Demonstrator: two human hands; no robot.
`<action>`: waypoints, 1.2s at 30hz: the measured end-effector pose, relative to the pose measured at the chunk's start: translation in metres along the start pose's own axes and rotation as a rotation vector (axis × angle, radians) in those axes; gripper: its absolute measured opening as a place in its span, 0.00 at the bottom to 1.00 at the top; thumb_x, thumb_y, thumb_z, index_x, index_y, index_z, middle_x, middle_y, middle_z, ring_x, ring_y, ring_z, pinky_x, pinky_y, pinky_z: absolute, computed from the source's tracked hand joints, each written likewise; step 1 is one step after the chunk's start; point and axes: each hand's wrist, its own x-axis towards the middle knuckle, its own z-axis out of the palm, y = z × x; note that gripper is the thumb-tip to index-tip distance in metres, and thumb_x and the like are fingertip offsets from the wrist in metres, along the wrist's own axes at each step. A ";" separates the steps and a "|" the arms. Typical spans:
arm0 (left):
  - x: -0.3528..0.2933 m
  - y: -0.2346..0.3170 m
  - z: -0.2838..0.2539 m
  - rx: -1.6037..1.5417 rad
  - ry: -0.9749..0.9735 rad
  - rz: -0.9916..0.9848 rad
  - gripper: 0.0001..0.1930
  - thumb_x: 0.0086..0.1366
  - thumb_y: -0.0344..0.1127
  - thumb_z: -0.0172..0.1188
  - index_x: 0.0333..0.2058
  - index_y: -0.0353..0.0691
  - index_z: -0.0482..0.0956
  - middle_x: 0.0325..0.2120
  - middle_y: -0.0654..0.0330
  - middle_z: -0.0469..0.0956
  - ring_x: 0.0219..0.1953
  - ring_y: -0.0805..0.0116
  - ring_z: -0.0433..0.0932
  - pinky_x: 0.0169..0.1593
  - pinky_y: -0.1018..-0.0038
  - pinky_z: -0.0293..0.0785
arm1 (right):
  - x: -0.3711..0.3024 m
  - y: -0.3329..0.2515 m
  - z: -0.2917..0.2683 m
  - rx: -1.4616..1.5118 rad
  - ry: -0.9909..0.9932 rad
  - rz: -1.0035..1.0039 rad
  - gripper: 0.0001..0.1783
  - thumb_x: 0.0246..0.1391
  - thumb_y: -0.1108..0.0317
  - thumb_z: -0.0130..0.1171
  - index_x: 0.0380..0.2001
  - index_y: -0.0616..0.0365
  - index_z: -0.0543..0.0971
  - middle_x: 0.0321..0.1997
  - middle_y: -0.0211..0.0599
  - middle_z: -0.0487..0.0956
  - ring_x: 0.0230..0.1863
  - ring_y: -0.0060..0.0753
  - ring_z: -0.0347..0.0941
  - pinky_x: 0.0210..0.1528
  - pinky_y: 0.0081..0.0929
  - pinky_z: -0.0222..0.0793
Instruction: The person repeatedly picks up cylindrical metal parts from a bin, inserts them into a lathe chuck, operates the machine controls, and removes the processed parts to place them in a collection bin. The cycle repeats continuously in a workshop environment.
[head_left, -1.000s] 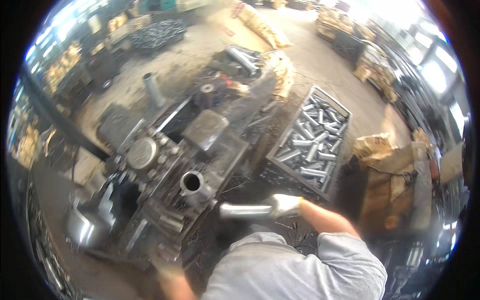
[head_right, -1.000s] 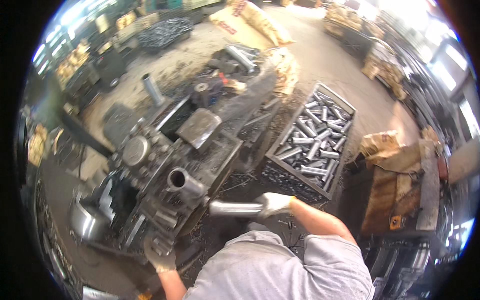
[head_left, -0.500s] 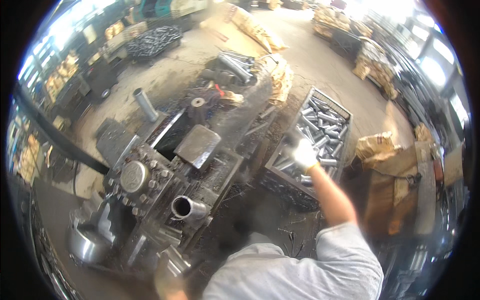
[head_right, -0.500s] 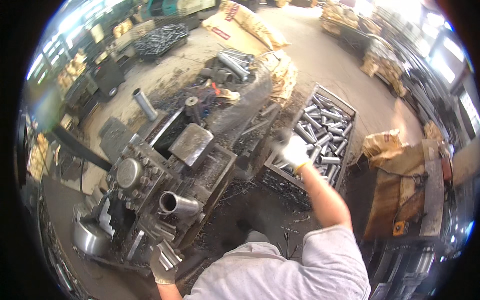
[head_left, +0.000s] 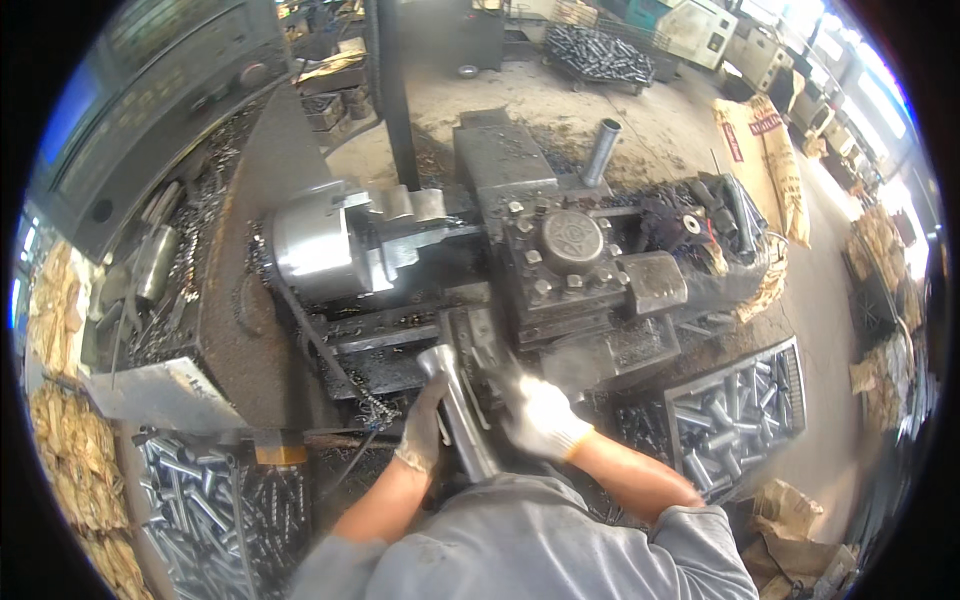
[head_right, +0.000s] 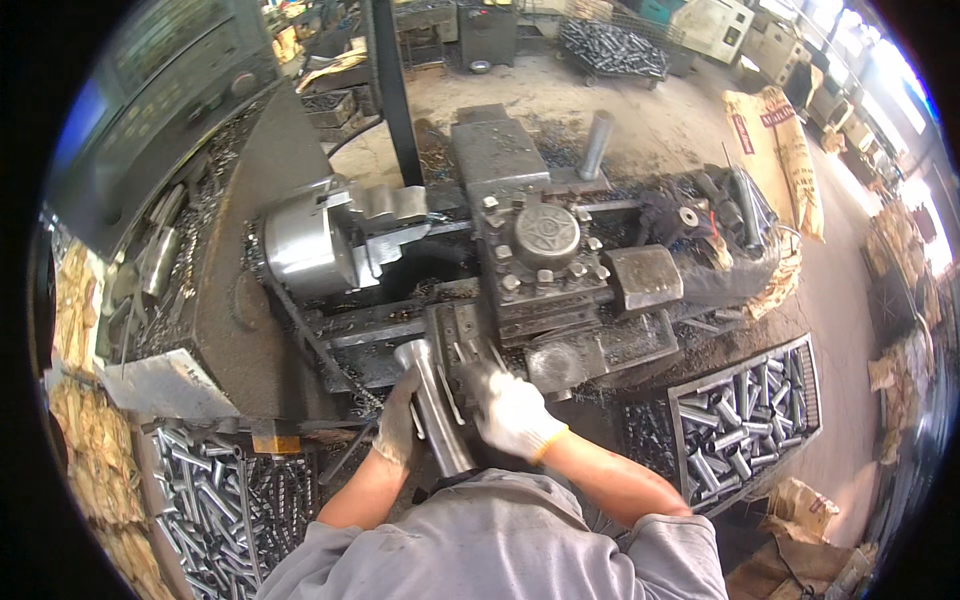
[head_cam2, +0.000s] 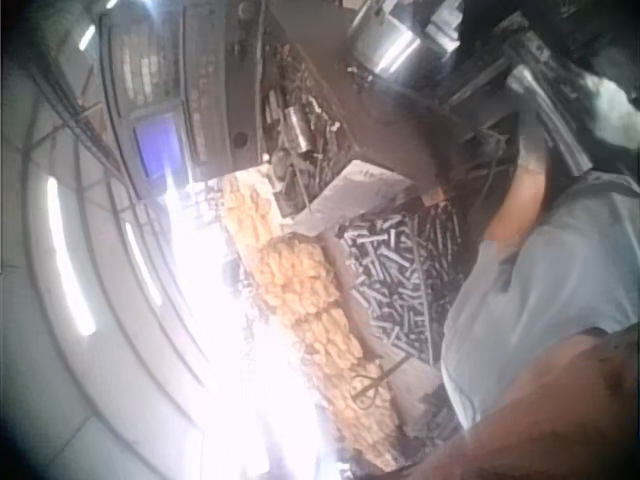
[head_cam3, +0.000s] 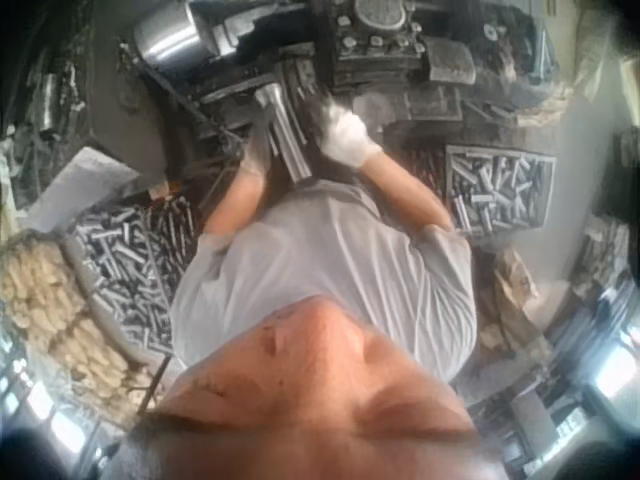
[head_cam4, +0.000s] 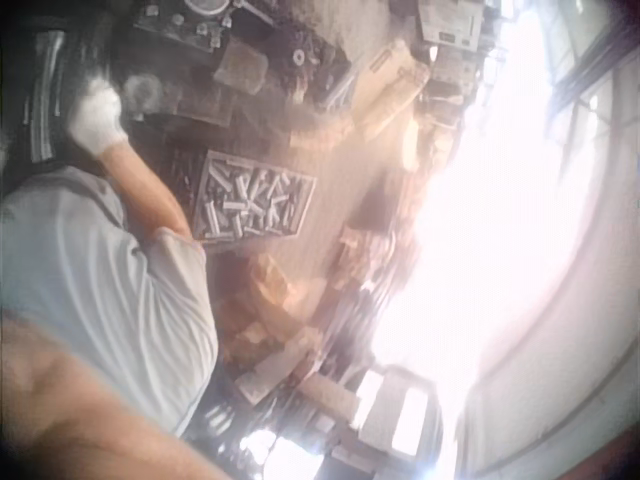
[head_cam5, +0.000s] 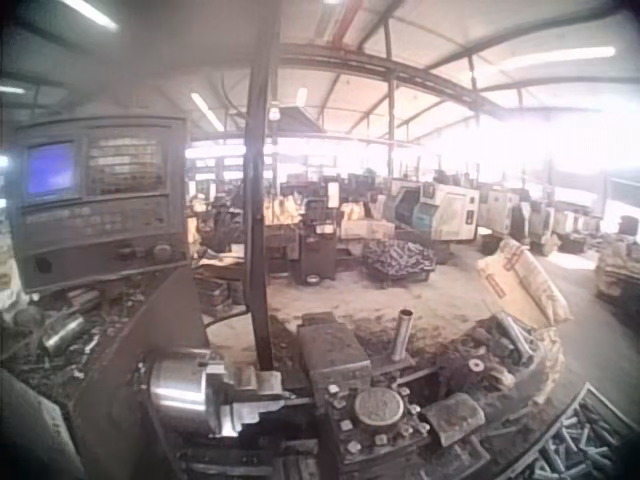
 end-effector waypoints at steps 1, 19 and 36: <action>0.003 0.009 -0.007 0.162 0.117 0.098 0.25 0.77 0.55 0.54 0.55 0.37 0.79 0.39 0.53 0.86 0.37 0.56 0.87 0.44 0.57 0.88 | 0.015 0.005 0.021 -0.095 -0.023 0.142 0.33 0.56 0.58 0.67 0.64 0.58 0.73 0.56 0.56 0.81 0.53 0.61 0.83 0.49 0.53 0.82; 0.097 0.169 0.097 1.626 0.058 1.289 0.14 0.65 0.44 0.70 0.33 0.37 0.89 0.57 0.44 0.81 0.58 0.49 0.78 0.67 0.50 0.70 | 0.049 -0.035 -0.078 0.934 -0.166 0.381 0.41 0.45 0.58 0.80 0.61 0.59 0.75 0.47 0.34 0.84 0.45 0.29 0.81 0.52 0.33 0.80; 0.213 0.296 0.173 1.953 0.472 0.658 0.20 0.76 0.50 0.56 0.55 0.48 0.87 0.55 0.45 0.84 0.56 0.44 0.83 0.61 0.56 0.77 | 0.203 0.017 -0.293 -0.193 0.109 -0.080 0.35 0.44 0.65 0.73 0.58 0.61 0.76 0.46 0.53 0.87 0.44 0.56 0.88 0.51 0.44 0.86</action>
